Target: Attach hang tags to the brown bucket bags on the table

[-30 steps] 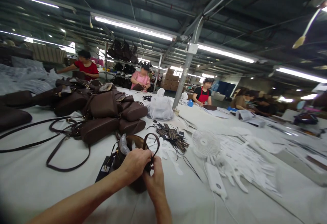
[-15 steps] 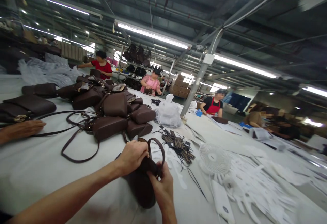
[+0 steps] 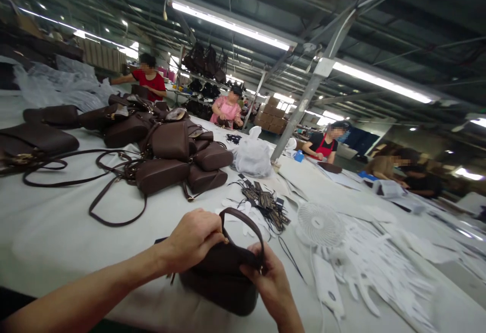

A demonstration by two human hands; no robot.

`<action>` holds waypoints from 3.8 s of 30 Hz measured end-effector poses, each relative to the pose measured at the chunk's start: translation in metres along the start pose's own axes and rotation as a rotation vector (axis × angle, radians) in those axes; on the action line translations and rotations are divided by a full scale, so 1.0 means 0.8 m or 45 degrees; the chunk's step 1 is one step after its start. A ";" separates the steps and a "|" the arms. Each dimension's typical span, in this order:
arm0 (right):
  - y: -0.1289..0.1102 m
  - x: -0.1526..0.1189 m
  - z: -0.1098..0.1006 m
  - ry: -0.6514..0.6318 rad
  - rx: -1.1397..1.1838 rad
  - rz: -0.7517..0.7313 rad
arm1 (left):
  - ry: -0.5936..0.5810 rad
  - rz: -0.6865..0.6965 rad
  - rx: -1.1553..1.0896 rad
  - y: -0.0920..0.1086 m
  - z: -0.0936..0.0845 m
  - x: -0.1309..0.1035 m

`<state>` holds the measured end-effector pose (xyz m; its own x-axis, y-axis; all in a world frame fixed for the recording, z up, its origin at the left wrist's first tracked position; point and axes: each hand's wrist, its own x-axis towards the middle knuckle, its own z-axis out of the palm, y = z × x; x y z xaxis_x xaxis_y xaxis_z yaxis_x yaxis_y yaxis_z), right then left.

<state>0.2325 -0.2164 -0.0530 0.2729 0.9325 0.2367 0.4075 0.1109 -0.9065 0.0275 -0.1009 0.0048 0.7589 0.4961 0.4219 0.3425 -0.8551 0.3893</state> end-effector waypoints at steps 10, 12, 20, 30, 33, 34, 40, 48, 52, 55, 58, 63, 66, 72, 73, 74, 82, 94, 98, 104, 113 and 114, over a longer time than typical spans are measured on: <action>-0.048 -0.013 0.028 0.632 -0.656 -0.253 | -0.172 -0.154 0.100 0.032 0.043 0.027; -0.060 -0.012 0.037 0.347 -0.624 -0.265 | -0.176 -0.102 0.103 0.033 0.041 0.025; -0.052 0.001 0.041 0.322 -0.735 -0.222 | -0.052 0.046 -0.553 -0.021 -0.004 0.024; -0.047 -0.008 0.035 0.508 -0.666 0.133 | -0.269 0.084 -1.249 -0.036 0.041 0.046; -0.050 -0.005 0.032 0.502 -0.684 0.176 | -0.207 0.064 -1.231 -0.038 0.039 0.042; -0.052 -0.003 0.032 0.494 -0.679 0.177 | -0.196 0.094 -1.183 -0.040 0.036 0.041; -0.053 0.002 0.030 0.430 -0.689 0.011 | -0.254 0.247 -1.033 -0.036 0.031 0.045; -0.043 0.003 0.022 0.481 -0.392 0.217 | -0.173 0.145 -1.158 -0.053 0.022 0.023; -0.045 0.009 0.021 0.513 0.056 0.366 | -0.140 0.128 -1.340 -0.065 0.023 -0.004; -0.051 0.014 0.021 0.547 0.182 0.437 | -0.029 0.169 -1.259 -0.053 0.039 -0.016; -0.060 0.014 0.025 0.533 0.230 0.471 | 0.101 0.274 -1.164 -0.040 0.056 -0.015; -0.083 0.008 0.033 0.306 0.107 0.340 | 0.219 0.438 -0.977 -0.059 0.061 0.012; -0.091 0.005 0.028 0.318 0.151 0.420 | 0.259 0.491 -0.757 -0.064 0.050 0.020; -0.077 -0.002 0.024 0.484 0.227 0.489 | 0.630 0.664 -0.114 -0.003 0.047 -0.013; -0.075 -0.005 0.026 0.484 0.223 0.474 | 0.573 0.696 -0.068 0.006 0.052 -0.017; -0.073 -0.007 0.029 0.477 0.210 0.451 | 0.505 0.689 -0.040 0.013 0.058 -0.020; -0.096 -0.017 0.050 0.386 -0.582 -0.012 | 0.383 0.345 -0.219 0.013 0.085 -0.010; -0.066 -0.061 0.035 0.389 -0.892 -0.164 | 0.386 0.303 0.002 0.034 0.095 -0.007; -0.043 -0.059 0.041 0.420 -1.475 -0.183 | 0.422 0.330 -0.009 0.028 0.101 -0.003; -0.054 -0.040 0.040 0.357 -1.644 -0.330 | 0.524 0.169 -0.152 0.026 0.078 -0.002; -0.048 -0.051 -0.002 0.219 -1.659 -0.435 | 0.528 -0.069 -0.432 0.008 0.025 -0.005; -0.048 -0.051 -0.009 0.178 -1.668 -0.441 | 0.510 -0.078 -0.479 0.004 0.023 -0.008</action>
<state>0.2117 -0.2610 -0.0254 0.0418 0.8728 0.4862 0.9722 -0.1478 0.1816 0.0344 -0.1096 -0.0118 0.4483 0.6249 0.6392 0.1024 -0.7463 0.6577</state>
